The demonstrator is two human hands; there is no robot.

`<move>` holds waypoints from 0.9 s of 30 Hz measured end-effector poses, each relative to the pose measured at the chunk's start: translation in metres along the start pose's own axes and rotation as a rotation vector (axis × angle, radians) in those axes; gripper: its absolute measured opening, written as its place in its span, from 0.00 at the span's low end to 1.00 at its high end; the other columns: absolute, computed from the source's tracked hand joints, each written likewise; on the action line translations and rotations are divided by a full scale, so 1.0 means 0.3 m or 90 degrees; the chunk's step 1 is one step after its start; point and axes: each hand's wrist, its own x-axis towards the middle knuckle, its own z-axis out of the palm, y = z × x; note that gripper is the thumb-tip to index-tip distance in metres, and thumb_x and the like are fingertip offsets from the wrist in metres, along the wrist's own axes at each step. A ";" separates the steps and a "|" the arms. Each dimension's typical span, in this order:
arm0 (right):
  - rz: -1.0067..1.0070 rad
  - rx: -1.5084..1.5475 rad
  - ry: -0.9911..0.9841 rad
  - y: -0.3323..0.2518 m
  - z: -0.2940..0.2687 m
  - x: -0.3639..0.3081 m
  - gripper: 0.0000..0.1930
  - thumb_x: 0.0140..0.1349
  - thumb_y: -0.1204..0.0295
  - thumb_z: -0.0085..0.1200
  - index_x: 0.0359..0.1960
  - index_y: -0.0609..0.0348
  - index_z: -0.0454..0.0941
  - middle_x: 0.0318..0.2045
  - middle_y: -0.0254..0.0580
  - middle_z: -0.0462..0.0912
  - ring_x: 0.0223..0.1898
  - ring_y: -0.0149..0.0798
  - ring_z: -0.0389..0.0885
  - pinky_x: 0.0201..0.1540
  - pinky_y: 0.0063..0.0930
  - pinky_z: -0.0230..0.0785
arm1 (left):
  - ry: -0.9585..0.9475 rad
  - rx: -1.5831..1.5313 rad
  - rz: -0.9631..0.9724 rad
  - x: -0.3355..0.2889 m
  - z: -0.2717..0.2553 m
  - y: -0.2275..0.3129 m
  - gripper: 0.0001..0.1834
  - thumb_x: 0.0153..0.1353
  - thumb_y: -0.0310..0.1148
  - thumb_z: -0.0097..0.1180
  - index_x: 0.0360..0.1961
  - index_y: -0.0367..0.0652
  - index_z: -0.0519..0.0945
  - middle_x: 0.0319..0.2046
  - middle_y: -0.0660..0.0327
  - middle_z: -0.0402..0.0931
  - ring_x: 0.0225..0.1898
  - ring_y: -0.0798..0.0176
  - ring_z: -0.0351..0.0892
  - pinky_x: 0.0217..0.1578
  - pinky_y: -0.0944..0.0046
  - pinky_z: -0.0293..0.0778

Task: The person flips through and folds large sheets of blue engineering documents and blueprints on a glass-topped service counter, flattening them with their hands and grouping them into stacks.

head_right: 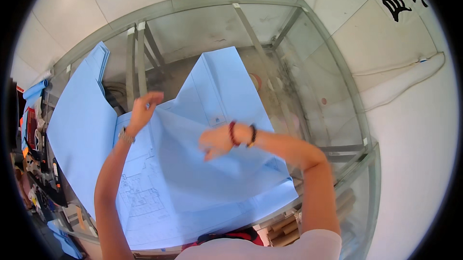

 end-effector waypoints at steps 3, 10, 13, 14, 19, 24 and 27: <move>0.045 -0.017 -0.030 -0.103 0.167 0.197 0.20 0.62 0.60 0.50 0.23 0.67 0.71 0.19 0.55 0.73 0.23 0.57 0.72 0.28 0.46 0.64 | 0.022 0.062 0.069 0.154 0.116 -0.128 0.18 0.52 0.23 0.53 0.47 0.41 0.78 0.41 0.54 0.80 0.42 0.55 0.80 0.37 0.62 0.74; 0.005 0.172 0.230 -0.006 0.538 0.395 0.19 0.63 0.56 0.51 0.39 0.62 0.80 0.39 0.43 0.79 0.44 0.42 0.73 0.52 0.34 0.59 | -0.010 0.058 -0.152 0.251 0.342 -0.149 0.34 0.47 0.32 0.67 0.56 0.39 0.69 0.40 0.47 0.77 0.44 0.47 0.77 0.50 0.54 0.70; -0.033 0.165 0.282 0.004 0.606 0.387 0.17 0.63 0.58 0.54 0.42 0.58 0.81 0.43 0.35 0.79 0.50 0.34 0.69 0.61 0.32 0.46 | 0.103 0.058 -0.207 0.228 0.396 -0.133 0.38 0.44 0.34 0.69 0.58 0.42 0.68 0.39 0.51 0.76 0.45 0.51 0.76 0.53 0.53 0.68; -0.047 0.167 0.305 0.008 0.622 0.382 0.15 0.63 0.59 0.53 0.41 0.57 0.81 0.43 0.34 0.79 0.49 0.34 0.70 0.61 0.32 0.46 | 0.189 0.216 -0.188 0.217 0.414 -0.131 0.39 0.42 0.34 0.70 0.58 0.43 0.69 0.39 0.55 0.76 0.45 0.53 0.76 0.54 0.54 0.67; -0.031 0.251 0.304 0.001 0.605 0.397 0.12 0.63 0.61 0.53 0.40 0.54 0.82 0.43 0.31 0.79 0.48 0.32 0.70 0.60 0.32 0.47 | 0.133 0.169 -0.328 0.228 0.381 -0.169 0.37 0.42 0.33 0.69 0.57 0.48 0.70 0.41 0.57 0.75 0.48 0.54 0.75 0.53 0.54 0.66; -0.041 0.251 0.346 0.020 0.630 0.395 0.10 0.62 0.64 0.55 0.39 0.54 0.83 0.43 0.31 0.80 0.48 0.30 0.71 0.60 0.31 0.47 | 0.042 -0.030 -0.171 0.214 0.368 -0.158 0.29 0.43 0.21 0.62 0.50 0.49 0.73 0.45 0.56 0.75 0.50 0.52 0.73 0.53 0.46 0.64; -0.024 0.262 0.352 0.023 0.637 0.397 0.09 0.61 0.66 0.55 0.38 0.55 0.83 0.43 0.32 0.80 0.48 0.32 0.71 0.58 0.33 0.52 | -0.045 -0.032 0.104 0.123 0.353 -0.069 0.23 0.42 0.14 0.55 0.41 0.47 0.71 0.53 0.57 0.72 0.58 0.50 0.69 0.57 0.42 0.60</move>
